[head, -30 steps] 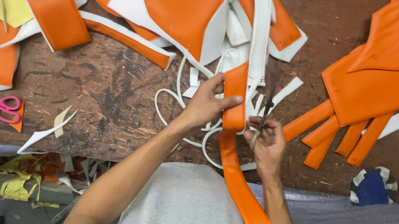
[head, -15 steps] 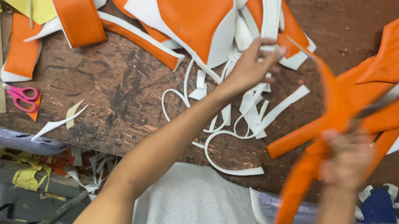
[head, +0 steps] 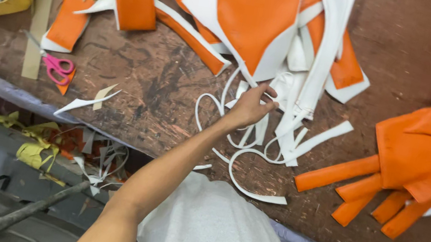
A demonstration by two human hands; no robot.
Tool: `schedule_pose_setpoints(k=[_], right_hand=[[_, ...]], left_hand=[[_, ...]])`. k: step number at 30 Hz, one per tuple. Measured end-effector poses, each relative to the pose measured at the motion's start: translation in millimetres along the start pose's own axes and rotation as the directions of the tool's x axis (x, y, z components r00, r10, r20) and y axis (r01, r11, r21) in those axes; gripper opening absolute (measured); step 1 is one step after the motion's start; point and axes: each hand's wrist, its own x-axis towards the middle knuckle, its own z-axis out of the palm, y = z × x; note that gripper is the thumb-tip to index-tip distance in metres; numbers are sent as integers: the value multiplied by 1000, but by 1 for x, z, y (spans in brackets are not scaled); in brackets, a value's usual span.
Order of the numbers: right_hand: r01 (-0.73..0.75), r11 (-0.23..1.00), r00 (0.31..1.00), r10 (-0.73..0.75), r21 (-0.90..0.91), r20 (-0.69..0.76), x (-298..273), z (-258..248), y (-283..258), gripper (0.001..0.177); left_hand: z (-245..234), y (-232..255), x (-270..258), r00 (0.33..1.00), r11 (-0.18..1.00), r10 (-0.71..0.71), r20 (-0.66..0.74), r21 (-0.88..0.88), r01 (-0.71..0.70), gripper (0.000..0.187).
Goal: The person uses shears to trim the edges of several orange and white fabric pieces on a wooden worktable, removing thin strips of material.
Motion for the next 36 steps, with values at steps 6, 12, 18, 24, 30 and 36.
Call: schedule_pose_setpoints(k=[6, 12, 18, 24, 30, 36], right_hand=[[-434, 900, 814, 412, -41, 409, -90, 186, 74, 19], [-578, 800, 690, 585, -161, 425, -191, 286, 117, 24], [-649, 743, 628, 646, -167, 434, -257, 290, 149, 21], [-709, 671, 620, 740, -216, 262, -305, 262, 172, 22], [-691, 715, 696, 698, -104, 170, -331, 243, 180, 21], [-652, 758, 756, 647, 22, 99, -335, 249, 175, 20]], left_hand=[[-59, -28, 15, 975, 994, 104, -194, 5, -105, 33], [-139, -49, 25, 895, 963, 220, -388, 233, -136, 43], [-292, -89, 70, 593, 898, 280, -755, 424, 115, 60], [-373, -111, 108, 595, 976, 92, -798, 191, 106, 88], [-337, -71, 74, 930, 936, 352, -108, 56, -348, 49], [-307, -59, 45, 824, 907, 10, 567, 342, -247, 60]])
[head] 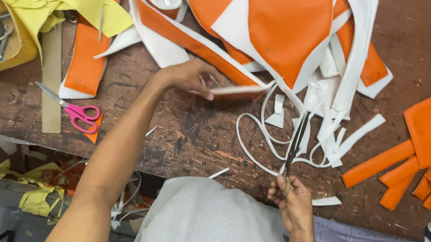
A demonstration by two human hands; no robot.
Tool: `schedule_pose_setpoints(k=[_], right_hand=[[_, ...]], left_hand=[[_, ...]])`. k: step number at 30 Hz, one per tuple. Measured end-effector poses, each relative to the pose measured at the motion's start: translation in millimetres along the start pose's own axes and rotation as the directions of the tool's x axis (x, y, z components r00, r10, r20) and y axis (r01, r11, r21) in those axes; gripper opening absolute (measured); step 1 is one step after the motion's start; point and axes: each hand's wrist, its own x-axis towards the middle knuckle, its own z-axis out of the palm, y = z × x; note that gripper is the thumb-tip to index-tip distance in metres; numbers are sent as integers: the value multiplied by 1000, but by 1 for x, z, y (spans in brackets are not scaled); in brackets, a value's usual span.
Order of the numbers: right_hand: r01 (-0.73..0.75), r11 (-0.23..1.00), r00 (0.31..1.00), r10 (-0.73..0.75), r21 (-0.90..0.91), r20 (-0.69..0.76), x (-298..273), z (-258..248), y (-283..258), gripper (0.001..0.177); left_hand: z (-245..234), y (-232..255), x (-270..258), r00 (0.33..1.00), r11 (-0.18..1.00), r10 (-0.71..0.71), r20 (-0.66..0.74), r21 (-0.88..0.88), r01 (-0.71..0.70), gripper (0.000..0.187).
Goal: The person uses shears to trim the edges of several orange and white fabric pieces on a wooden worktable, removing thin strips of material.
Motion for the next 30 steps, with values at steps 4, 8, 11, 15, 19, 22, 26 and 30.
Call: schedule_pose_setpoints(k=[4, 8, 11, 15, 19, 22, 26, 30], right_hand=[[-5, 997, 1000, 3, -74, -29, -2, 13, -2, 20], [-29, 990, 999, 24, -139, -33, -1, 29, -2, 21], [-49, 989, 999, 47, -137, -20, 0, 37, 1, 20], [10, 995, 999, -7, -97, 32, 0, 38, 9, 22], [17, 995, 997, -11, -95, 72, -1, 42, 8, 23], [10, 996, 997, -3, -85, 82, -5, 40, 10, 24], [30, 998, 991, -21, -62, 129, -10, 40, 12, 29], [41, 999, 975, -38, -8, 218, -17, 40, 10, 33]], left_hand=[[3, -14, 10, 926, 987, 92, -367, -87, -133, 32], [18, -10, 27, 792, 867, 341, -507, 495, -57, 50], [43, 5, 47, 823, 718, 464, -328, 683, -133, 61], [70, 22, 74, 902, 723, 354, -246, 684, -98, 66], [86, 28, 88, 970, 758, 221, -98, 643, -107, 57], [86, 33, 85, 968, 881, 246, -40, 425, -206, 47], [60, 46, 65, 972, 961, 225, 61, -179, -211, 32], [47, 68, 39, 927, 799, 368, 78, -535, -273, 26]])
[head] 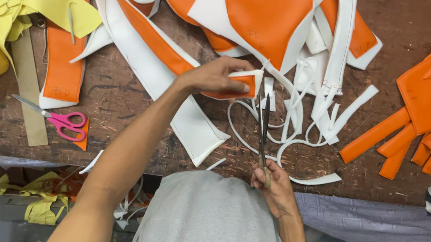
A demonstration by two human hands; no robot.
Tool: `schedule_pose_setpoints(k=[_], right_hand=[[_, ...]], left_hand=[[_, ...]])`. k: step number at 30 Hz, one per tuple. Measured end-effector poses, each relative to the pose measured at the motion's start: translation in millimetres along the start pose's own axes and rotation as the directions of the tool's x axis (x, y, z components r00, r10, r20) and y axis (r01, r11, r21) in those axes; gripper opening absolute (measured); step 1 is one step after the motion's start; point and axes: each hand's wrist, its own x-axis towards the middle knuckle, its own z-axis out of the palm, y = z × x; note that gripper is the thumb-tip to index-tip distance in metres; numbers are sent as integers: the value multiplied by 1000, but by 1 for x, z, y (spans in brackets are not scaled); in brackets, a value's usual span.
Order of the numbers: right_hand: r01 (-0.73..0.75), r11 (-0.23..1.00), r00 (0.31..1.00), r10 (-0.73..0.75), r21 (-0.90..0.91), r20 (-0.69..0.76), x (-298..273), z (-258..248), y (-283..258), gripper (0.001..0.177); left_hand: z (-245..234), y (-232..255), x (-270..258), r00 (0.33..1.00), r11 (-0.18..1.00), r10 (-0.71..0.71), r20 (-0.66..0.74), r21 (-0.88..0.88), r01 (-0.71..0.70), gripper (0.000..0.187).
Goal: The person uses shears to trim the edges of several orange and white fabric pieces on a wooden worktable, removing thin strips of material.
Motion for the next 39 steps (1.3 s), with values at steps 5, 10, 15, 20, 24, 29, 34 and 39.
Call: schedule_pose_setpoints(k=[5, 10, 15, 20, 24, 29, 34, 39], right_hand=[[-6, 1000, 994, 6, 1, 109, -2, 10, -10, 36], [-7, 1000, 991, 9, -15, 137, 0, 17, -26, 35], [3, 1000, 988, -1, -12, 152, -2, 18, -33, 34], [-4, 1000, 990, 3, 1, 143, -7, 18, -37, 32], [-9, 1000, 990, 4, 30, 143, -8, 18, -37, 31], [17, 996, 989, -30, 89, 143, -7, 16, -32, 30], [22, 994, 987, -39, 111, 153, -2, 11, -25, 30], [34, 990, 983, -59, 140, 175, -1, 10, -21, 30]], left_hand=[[15, 28, -17, 989, 978, -124, -86, -176, 107, 32], [20, 29, -22, 988, 970, -95, -120, -233, 65, 44], [24, 10, -19, 987, 977, -70, -144, -209, 38, 44], [28, 10, -18, 969, 994, -86, -231, -86, 68, 58], [37, 18, -17, 976, 990, -69, -209, -135, 42, 57], [41, 17, -14, 972, 990, -84, -221, -130, 56, 58], [39, 25, -15, 967, 978, -152, -204, -175, 117, 59], [37, 26, -16, 967, 969, -170, -190, -212, 128, 60]])
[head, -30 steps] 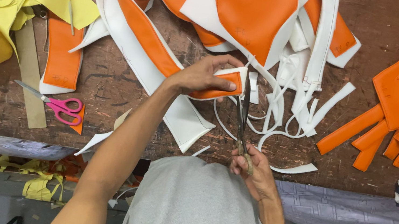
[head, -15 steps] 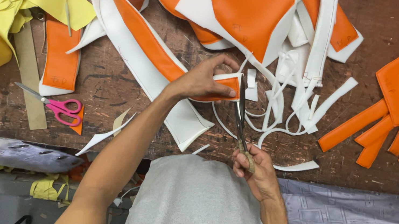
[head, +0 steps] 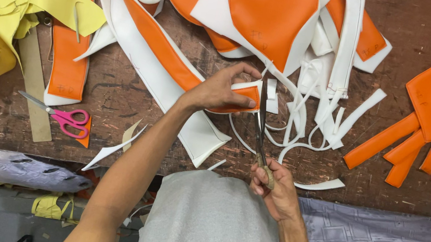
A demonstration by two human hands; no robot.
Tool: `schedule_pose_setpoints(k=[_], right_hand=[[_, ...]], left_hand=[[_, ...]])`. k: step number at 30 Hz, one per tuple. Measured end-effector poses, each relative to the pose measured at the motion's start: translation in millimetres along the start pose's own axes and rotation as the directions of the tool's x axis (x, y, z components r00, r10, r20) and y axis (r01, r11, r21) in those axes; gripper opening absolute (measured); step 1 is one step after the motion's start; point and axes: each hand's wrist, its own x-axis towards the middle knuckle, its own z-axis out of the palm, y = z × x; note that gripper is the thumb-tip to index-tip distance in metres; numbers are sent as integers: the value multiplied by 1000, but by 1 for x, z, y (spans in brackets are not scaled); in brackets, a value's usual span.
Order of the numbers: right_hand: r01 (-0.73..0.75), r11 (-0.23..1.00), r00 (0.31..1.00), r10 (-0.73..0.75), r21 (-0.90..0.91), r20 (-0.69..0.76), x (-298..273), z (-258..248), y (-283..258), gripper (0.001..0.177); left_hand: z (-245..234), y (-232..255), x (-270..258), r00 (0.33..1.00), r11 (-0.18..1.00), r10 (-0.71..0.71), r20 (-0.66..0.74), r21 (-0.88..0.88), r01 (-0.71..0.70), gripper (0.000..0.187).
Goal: The person uses shears to trim the edges of several orange and white fabric pieces on a wooden worktable, removing thin strips of material.
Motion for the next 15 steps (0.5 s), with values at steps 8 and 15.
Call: schedule_pose_setpoints(k=[8, 15], right_hand=[[-1, 1000, 1000, 0, 29, 25, -3, 4, -6, 26], [-6, 999, 1000, 6, 39, 16, -4, 2, -5, 24]], left_hand=[[-2, -6, 4, 996, 995, 87, 22, 43, -88, 66], [-1, -4, 6, 995, 996, 86, 46, 13, -87, 67]])
